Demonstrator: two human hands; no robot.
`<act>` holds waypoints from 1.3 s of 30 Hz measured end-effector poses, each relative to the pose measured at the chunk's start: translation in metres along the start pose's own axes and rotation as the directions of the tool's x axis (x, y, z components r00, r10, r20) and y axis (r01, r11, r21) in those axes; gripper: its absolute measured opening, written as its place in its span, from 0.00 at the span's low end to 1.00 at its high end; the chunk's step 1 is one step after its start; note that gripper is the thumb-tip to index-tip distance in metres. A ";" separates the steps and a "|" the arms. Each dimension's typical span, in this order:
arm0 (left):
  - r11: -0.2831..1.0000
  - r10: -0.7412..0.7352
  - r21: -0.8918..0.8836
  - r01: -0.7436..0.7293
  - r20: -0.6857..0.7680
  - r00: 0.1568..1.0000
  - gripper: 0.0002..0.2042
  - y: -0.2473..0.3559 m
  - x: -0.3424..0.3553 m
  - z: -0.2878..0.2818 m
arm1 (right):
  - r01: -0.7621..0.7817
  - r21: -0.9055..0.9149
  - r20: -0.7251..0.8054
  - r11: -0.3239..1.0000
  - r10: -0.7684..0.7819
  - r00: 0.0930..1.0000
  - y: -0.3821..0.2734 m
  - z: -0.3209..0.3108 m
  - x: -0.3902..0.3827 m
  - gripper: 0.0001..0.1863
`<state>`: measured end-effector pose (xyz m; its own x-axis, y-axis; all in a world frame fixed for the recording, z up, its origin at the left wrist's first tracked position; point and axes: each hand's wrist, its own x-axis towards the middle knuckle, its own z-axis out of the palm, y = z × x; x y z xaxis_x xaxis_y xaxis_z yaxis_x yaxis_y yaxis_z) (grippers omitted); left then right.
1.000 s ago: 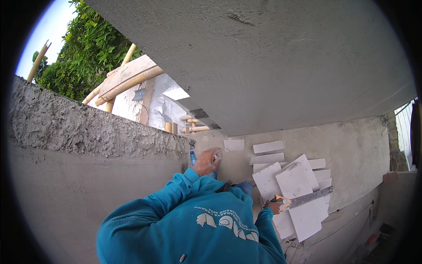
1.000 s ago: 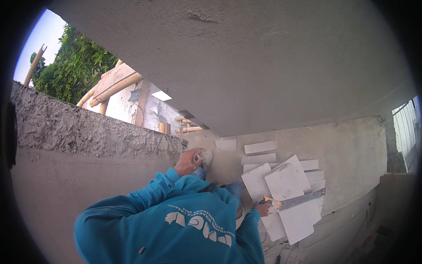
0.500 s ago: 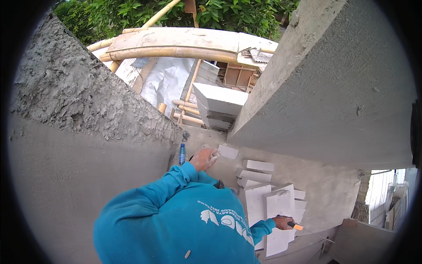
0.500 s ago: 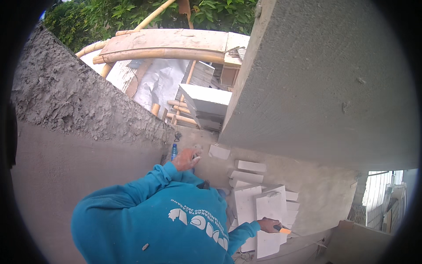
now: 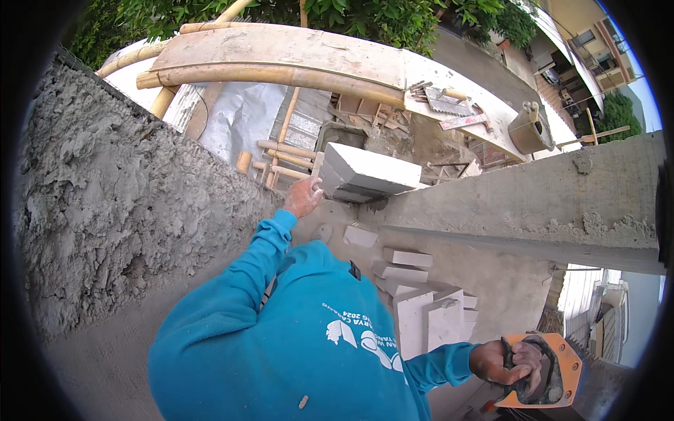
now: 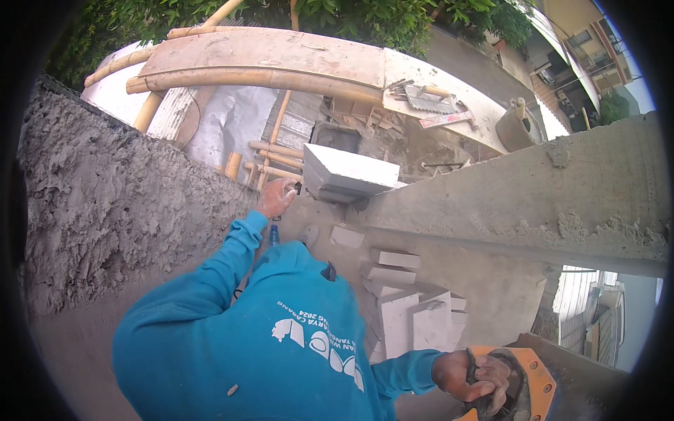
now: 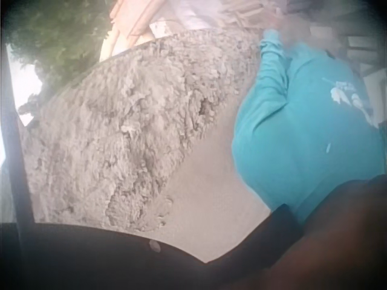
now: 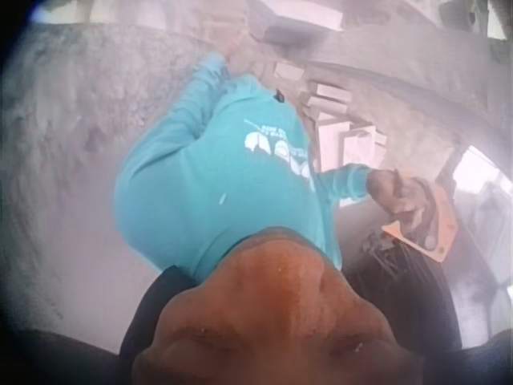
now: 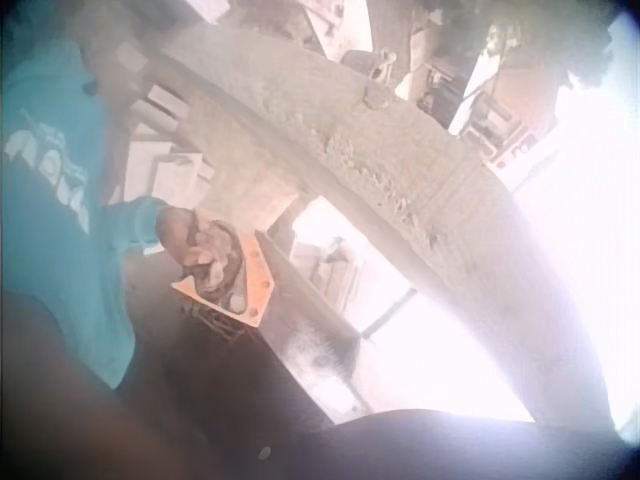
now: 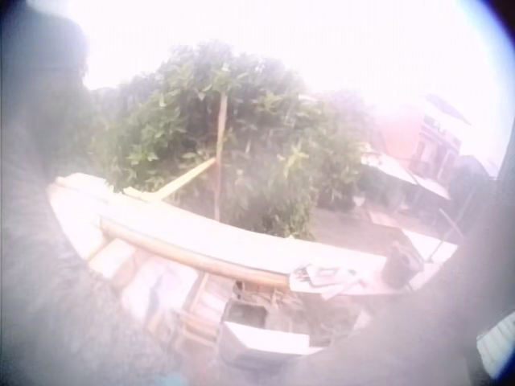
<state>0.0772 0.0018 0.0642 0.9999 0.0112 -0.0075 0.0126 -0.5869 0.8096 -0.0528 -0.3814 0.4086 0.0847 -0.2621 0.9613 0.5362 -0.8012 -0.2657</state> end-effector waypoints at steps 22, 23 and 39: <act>0.979 -0.186 -0.096 0.178 -0.088 0.979 0.17 -0.022 0.009 -0.035 | -0.526 -0.255 0.684 0.811 0.536 0.494 0.024 0.323 -0.140 0.15; 0.978 -0.194 -0.093 0.185 -0.094 0.977 0.17 -0.025 0.005 -0.038 | -0.534 -0.300 0.671 0.790 0.573 0.471 0.036 0.347 -0.146 0.18; 0.876 -0.463 -0.185 0.445 -0.068 0.884 0.18 -0.033 -0.072 -0.047 | 0.152 -0.649 0.759 0.746 0.649 0.056 0.189 0.513 -0.252 0.24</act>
<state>0.0046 0.0583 0.0659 0.8776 0.3366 -0.3414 0.4548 -0.3594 0.8148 0.4578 -0.1911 0.1532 0.9900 -0.1261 -0.0638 -0.1320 -0.9863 -0.0990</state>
